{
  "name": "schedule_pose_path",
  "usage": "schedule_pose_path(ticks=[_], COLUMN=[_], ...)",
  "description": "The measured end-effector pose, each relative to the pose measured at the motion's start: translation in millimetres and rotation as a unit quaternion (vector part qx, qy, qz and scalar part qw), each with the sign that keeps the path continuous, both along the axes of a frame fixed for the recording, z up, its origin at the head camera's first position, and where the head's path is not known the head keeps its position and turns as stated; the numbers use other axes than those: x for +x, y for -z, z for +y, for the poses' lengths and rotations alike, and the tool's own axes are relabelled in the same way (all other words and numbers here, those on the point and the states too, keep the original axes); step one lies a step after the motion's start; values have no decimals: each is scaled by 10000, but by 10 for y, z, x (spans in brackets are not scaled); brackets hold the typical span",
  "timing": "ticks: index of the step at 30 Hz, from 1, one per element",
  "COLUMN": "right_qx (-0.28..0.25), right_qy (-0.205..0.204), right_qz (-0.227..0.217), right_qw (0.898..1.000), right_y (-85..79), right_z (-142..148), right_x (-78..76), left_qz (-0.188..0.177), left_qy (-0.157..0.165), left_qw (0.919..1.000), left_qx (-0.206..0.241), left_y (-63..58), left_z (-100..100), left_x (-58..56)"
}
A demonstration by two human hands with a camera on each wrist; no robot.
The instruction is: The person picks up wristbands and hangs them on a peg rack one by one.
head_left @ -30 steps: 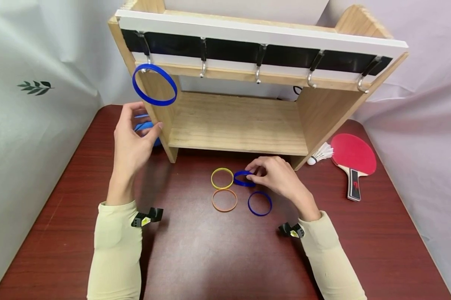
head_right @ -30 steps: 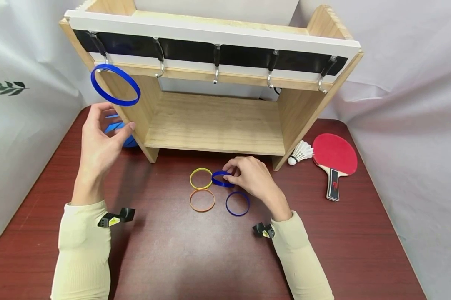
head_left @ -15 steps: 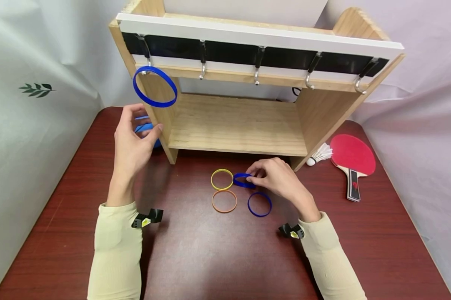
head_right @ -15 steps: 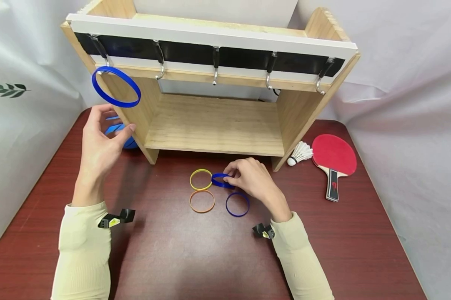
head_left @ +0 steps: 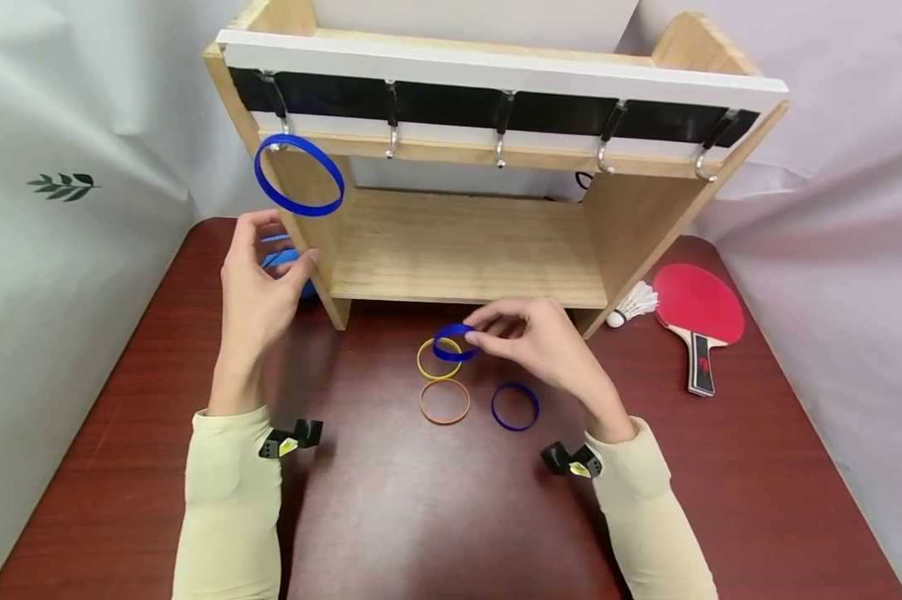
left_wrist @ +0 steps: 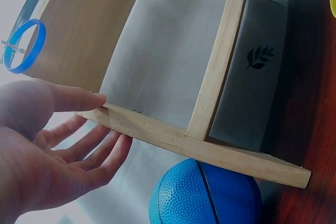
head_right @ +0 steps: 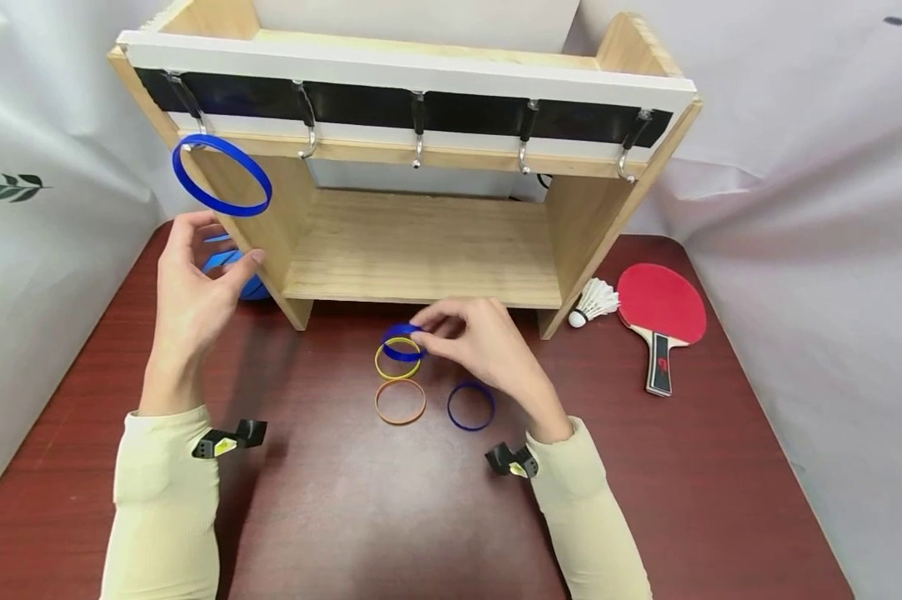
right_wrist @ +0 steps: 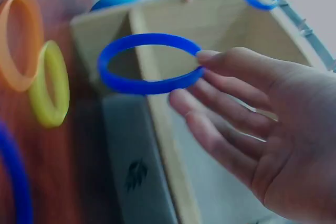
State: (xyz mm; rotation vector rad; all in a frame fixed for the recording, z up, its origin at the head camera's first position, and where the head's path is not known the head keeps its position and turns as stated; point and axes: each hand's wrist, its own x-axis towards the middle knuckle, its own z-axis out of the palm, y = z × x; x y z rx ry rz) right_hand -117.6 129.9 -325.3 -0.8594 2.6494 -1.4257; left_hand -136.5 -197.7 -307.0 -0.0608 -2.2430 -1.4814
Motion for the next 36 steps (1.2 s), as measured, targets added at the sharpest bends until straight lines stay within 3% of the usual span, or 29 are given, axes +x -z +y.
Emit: schedule_pose_path(ticks=[2,4,7,10,13,17,21,26,36], right_qx=[-804,-1690,-2982,-3929,-4616,-5169,-5347,-5306,-5190], right_qy=[-83,-197,-357,-372,-400,-364,-71,177,289], right_qz=[-315,-514,-675,-692,-782,-830,-721,-692,-675], right_qw=[9962,9841,9515,9162,8827,8512,8419,8446,8516], right_y=[-104,-213,-378,-549,-692,-797,-825,-809,-759], right_z=[-111,-218,-366,-502,-627,-745,-796,-803,-806], right_x=[-11,-32,-61,-82,-110,-147,-173,-213,-257], left_qz=[-2,-18,-52,-54,-51,-34,23,40,3], left_qy=[-41,-54,-59,-25,-13,6,64,102,49], left_qw=[10000,10000,10000,10000,10000,10000,10000,9999,10000], left_qx=[17,17,-23,-2,16,10,8,22,21], left_y=[10,16,23,26,29,17,-61,-168,-192], left_z=[-17,-25,-25,-21,-17,5,59,113,106], left_x=[-1,4,13,13,9,16,67,126,144])
